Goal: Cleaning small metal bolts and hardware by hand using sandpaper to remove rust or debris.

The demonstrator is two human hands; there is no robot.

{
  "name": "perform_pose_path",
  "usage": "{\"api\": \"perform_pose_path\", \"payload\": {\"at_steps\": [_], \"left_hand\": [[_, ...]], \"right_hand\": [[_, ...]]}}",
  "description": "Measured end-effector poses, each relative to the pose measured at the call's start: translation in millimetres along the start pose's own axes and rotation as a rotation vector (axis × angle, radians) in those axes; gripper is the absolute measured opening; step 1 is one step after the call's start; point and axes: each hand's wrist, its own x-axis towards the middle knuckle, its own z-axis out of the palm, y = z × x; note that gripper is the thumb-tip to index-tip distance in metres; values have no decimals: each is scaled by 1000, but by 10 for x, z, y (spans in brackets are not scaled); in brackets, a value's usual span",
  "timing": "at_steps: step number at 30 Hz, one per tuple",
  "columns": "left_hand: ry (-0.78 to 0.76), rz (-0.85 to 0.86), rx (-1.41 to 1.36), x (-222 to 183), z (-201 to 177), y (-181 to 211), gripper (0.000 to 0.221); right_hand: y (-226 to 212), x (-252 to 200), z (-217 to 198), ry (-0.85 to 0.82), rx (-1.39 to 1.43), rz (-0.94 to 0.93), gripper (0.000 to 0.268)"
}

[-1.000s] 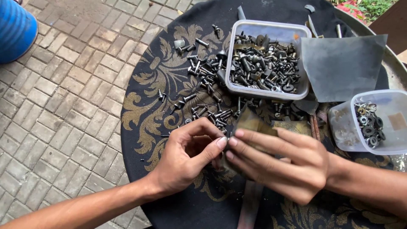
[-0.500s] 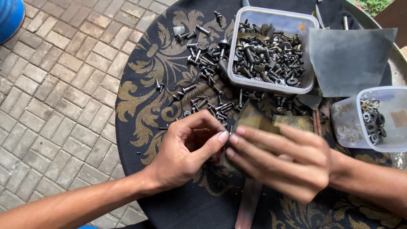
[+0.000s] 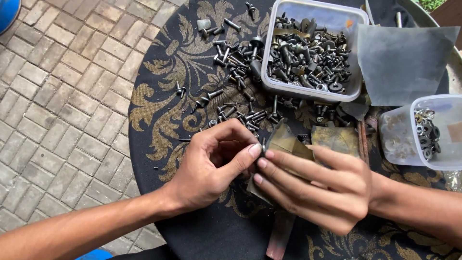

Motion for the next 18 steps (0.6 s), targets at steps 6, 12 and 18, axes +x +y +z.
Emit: {"api": "perform_pose_path", "payload": {"at_steps": [6,12,18], "left_hand": [[-24,-25,-80,13,3,50,11],[-41,-30,-36,-5,-3,-3,13],[-45,-34,-32,3,-19,23,13]], "right_hand": [[40,18,-106,19,-3,138,11],[13,-33,-12,43,20,71,22],[-7,-55,47,90,-11,127,14]]}}
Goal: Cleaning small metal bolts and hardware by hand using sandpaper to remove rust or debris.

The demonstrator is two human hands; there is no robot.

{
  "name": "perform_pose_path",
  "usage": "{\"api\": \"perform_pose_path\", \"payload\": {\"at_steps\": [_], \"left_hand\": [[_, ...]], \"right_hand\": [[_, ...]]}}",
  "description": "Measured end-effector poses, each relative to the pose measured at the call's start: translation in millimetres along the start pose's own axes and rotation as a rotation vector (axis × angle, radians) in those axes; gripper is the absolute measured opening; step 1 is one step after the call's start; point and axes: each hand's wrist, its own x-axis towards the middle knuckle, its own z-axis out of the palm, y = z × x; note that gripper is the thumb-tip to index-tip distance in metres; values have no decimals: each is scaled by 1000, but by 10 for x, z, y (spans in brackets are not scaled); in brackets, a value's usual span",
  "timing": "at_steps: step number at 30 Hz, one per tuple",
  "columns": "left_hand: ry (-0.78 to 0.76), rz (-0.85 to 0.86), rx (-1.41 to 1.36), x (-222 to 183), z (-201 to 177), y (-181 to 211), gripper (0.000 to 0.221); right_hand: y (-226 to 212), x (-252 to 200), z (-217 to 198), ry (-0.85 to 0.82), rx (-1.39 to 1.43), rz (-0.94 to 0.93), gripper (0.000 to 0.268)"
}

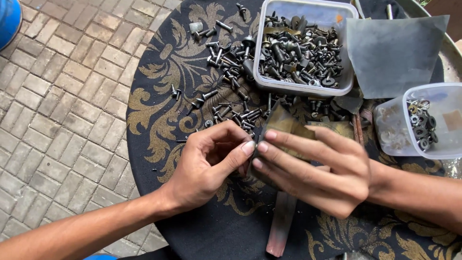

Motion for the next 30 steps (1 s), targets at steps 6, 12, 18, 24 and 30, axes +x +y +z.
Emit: {"api": "perform_pose_path", "payload": {"at_steps": [6,12,18,24,30], "left_hand": [[11,10,-15,1,9,-4,13],[18,25,20,-5,10,-34,12],[28,24,13,-7,18,8,13],[15,33,10,-12,11,0,12],[7,28,-10,-14,11,-1,10]], "right_hand": [[22,17,-19,27,-4,4,14],[-14,-11,-59,-47,-25,-45,22],[-49,45,-10,-40,51,-86,48],[-19,51,-124,-89,-5,-59,16],[-5,84,-140,-100,66,-35,16]]}}
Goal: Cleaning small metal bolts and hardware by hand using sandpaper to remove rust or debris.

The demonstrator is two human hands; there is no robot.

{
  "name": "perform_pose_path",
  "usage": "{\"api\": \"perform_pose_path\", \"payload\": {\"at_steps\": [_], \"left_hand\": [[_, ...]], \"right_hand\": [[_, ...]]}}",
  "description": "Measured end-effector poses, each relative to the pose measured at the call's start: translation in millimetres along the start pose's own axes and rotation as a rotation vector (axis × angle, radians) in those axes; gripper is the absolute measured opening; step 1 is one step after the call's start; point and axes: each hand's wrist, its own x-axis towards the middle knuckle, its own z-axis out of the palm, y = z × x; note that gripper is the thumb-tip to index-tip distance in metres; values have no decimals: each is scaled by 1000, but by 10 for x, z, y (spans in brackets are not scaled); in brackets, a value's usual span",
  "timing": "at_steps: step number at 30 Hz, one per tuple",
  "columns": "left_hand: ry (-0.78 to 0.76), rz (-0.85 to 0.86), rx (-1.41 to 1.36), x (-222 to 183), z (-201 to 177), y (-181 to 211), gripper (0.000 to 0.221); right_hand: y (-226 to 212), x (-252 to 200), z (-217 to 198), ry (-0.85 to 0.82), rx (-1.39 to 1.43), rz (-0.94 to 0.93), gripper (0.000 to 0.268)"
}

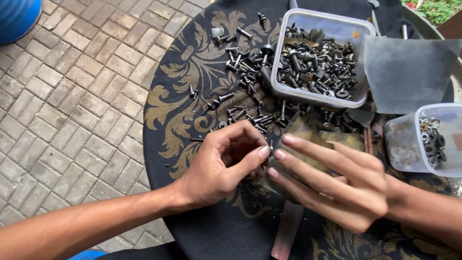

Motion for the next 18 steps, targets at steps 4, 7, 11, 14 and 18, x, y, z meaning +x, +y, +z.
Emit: {"api": "perform_pose_path", "payload": {"at_steps": [4,7,11,14,18], "left_hand": [[9,-19,7,12,10,-3,12],[9,-10,-10,13,18,-3,13],[16,-9,49,27,4,-4,14],[36,14,53,12,14,-23,13],[73,188,319,-17,18,35,11]], "right_hand": [[15,-6,81,22,10,-37,21],[14,6,60,19,26,-6,16],[34,2,67,10,-37,-50,23],[34,2,46,-12,-45,-41,20],[15,-31,81,8,7,-62,21]]}}
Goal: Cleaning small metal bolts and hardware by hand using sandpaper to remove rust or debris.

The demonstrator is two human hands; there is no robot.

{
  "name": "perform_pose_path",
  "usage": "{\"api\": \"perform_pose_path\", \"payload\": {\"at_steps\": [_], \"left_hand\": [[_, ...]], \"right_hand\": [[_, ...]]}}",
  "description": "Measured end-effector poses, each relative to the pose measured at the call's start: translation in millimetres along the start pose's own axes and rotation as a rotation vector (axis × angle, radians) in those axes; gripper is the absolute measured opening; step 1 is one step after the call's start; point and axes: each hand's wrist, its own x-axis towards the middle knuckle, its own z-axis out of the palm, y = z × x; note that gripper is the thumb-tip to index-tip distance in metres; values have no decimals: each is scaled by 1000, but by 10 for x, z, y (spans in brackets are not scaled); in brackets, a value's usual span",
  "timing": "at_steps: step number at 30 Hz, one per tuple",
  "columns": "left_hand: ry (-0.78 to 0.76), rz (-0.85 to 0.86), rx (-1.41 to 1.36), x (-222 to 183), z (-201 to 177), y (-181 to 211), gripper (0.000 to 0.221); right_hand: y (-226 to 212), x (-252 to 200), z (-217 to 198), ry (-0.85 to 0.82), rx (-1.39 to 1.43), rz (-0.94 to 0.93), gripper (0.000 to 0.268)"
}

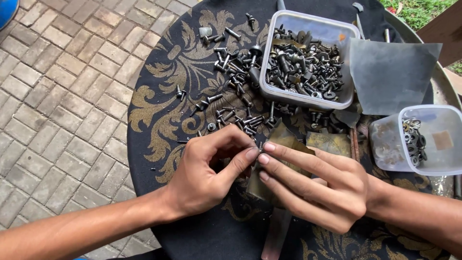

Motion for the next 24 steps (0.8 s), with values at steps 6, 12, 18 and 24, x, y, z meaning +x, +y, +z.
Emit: {"api": "perform_pose_path", "payload": {"at_steps": [6,12,18,24], "left_hand": [[1,173,209,-1,-6,17,10],[-20,229,239,0,-9,-17,7],[-49,284,222,-12,-2,-37,5],[-64,286,189,-8,-5,-46,4]], "right_hand": [[20,35,-32,6,-21,-37,20],[55,-20,-10,20,-5,-17,16],[98,4,-30,22,31,-11,17],[71,12,-30,10,68,43,8]]}}
